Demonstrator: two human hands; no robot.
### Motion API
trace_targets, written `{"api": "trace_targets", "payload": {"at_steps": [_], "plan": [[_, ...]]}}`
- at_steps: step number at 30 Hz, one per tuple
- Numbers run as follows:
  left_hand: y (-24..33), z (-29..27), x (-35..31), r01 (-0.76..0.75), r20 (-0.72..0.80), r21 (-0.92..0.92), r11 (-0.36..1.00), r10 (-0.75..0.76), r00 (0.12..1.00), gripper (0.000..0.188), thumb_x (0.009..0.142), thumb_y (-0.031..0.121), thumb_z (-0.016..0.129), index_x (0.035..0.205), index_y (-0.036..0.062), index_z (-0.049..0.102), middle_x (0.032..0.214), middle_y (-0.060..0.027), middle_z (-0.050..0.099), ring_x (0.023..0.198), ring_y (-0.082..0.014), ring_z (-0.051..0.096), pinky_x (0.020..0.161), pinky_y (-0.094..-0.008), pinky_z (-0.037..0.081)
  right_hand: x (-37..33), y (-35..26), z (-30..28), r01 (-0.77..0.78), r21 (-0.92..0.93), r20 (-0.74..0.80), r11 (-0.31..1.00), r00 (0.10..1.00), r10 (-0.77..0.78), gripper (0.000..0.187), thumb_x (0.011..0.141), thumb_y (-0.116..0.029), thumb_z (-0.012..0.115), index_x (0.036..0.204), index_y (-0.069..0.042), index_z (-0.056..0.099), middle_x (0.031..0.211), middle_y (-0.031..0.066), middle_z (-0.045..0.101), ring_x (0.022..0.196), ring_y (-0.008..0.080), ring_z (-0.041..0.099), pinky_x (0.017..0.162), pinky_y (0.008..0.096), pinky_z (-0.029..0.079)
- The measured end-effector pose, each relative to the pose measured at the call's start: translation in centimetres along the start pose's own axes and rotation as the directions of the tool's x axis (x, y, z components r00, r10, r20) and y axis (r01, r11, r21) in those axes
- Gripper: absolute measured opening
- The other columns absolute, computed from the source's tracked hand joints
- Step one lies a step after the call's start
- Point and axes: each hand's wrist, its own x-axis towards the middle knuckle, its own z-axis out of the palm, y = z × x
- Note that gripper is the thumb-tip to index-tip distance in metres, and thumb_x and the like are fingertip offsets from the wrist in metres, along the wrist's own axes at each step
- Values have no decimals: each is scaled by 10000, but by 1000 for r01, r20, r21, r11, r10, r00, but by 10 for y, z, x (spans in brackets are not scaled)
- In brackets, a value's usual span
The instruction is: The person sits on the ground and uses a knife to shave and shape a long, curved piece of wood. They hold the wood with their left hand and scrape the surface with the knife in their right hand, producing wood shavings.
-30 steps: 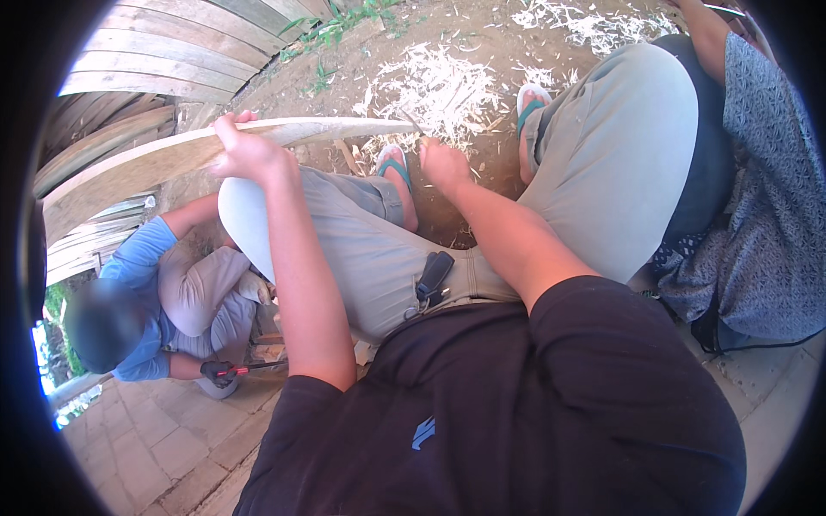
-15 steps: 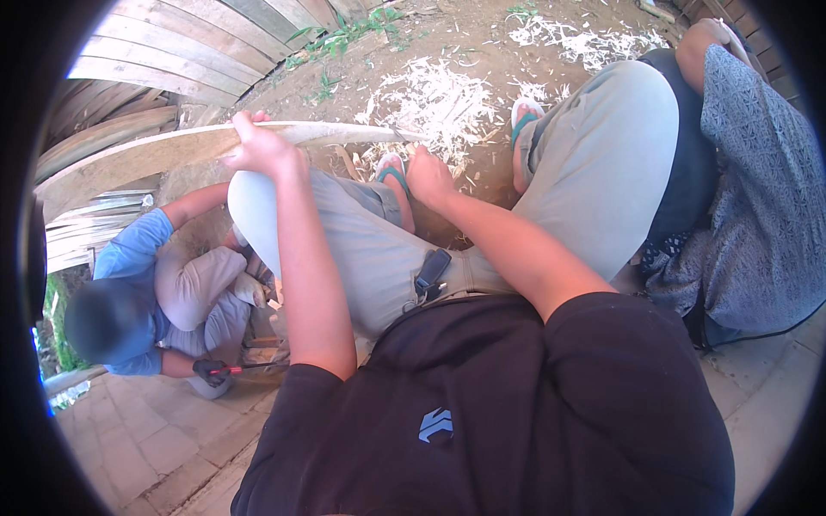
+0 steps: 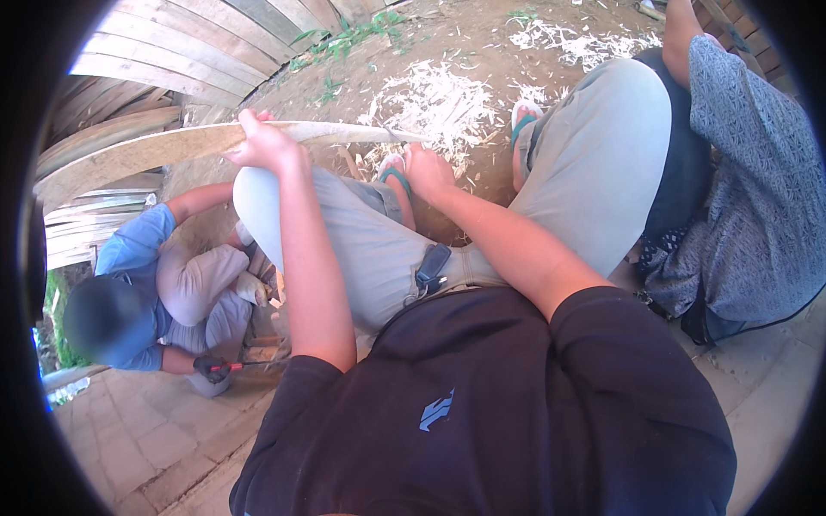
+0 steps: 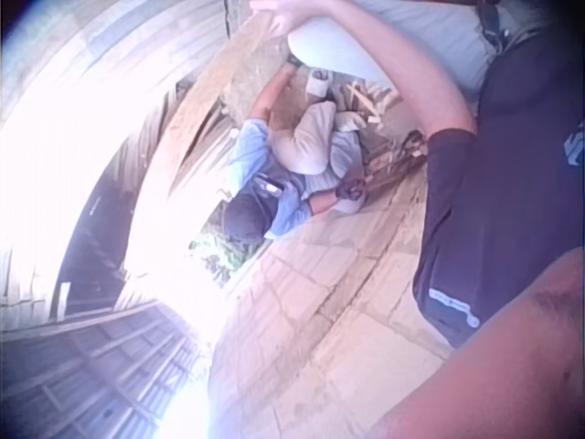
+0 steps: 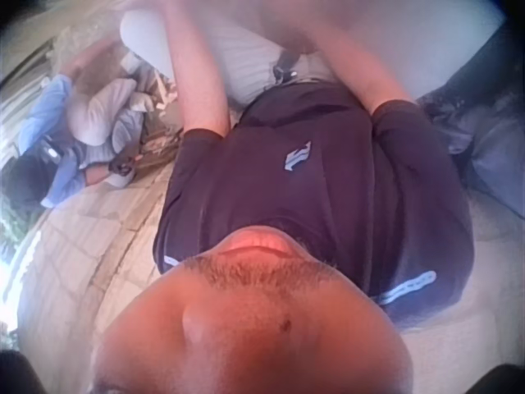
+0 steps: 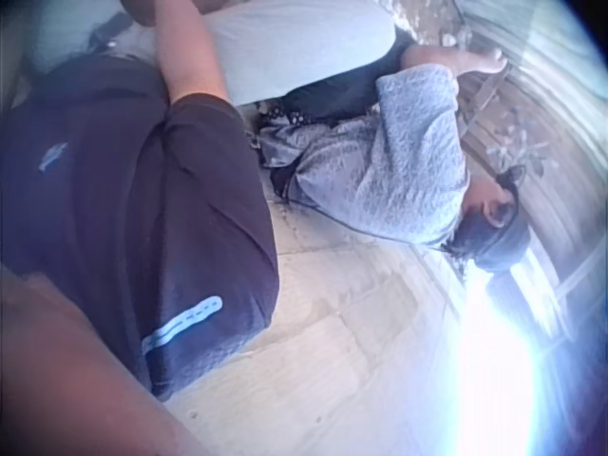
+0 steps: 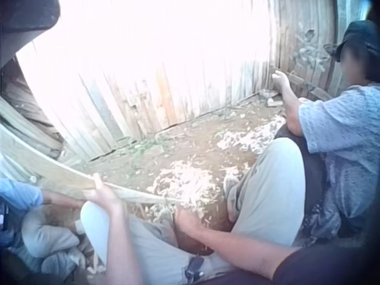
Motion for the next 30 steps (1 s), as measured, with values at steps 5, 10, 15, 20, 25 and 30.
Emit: {"api": "trace_targets", "payload": {"at_steps": [5, 10, 15, 20, 25, 30], "plan": [[4, 6, -6, 6, 19, 23, 1000, -7, 1000, 658, 823, 10, 610, 1420, -8, 333, 971, -105, 558, 738, -160, 549, 653, -304, 485, 9, 30, 18, -117, -1, -33, 993, 993, 117, 372, 1032, -323, 453, 1071, -12, 652, 898, 277, 696, 877, 462, 683, 822, 553, 532], [-4, -1, 5, -4, 16, 55, 998, 3, 1000, 659, 822, 12, 610, 1418, -11, 329, 970, -105, 557, 730, -155, 543, 651, -307, 485, -6, -1, 7, -15, 71, -24, 997, 1000, 16, 377, 1018, -344, 461, 1096, -35, 663, 942, 276, 706, 920, 441, 695, 834, 541, 547], [-5, 5, 3, -40, -11, 49, 998, 41, 999, 633, 826, 15, 613, 1394, -14, 336, 984, -115, 558, 707, -152, 541, 614, -291, 476, 8, 28, 19, -107, 80, 1, 991, 994, 107, 371, 1013, -342, 477, 1059, -29, 669, 945, 305, 688, 912, 462, 682, 821, 553, 540], [-5, -2, 4, 10, -14, 71, 997, -9, 1000, 593, 829, 17, 609, 1359, -25, 346, 1002, -125, 562, 721, -156, 544, 623, -293, 478, -12, -3, 9, 9, 161, -31, 987, 1000, -4, 361, 1019, -306, 475, 1048, 1, 662, 1011, 336, 660, 941, 481, 658, 831, 560, 520], [-5, -1, 7, -7, -14, 82, 997, 8, 1000, 599, 830, 26, 610, 1358, -27, 332, 976, -122, 561, 734, -165, 551, 640, -298, 486, -3, 8, 12, -48, 173, 10, 984, 999, 46, 357, 1024, -298, 464, 1028, 5, 654, 983, 319, 666, 936, 480, 657, 826, 539, 528], [-2, 3, 3, 13, 23, 70, 997, -15, 1000, 550, 832, 37, 608, 1310, -18, 342, 967, -121, 559, 750, -175, 554, 663, -311, 491, 4, 22, 23, -8, 41, 38, 999, 999, 6, 384, 1027, -305, 446, 1055, 4, 672, 1012, 331, 669, 964, 449, 674, 876, 523, 547]]}}
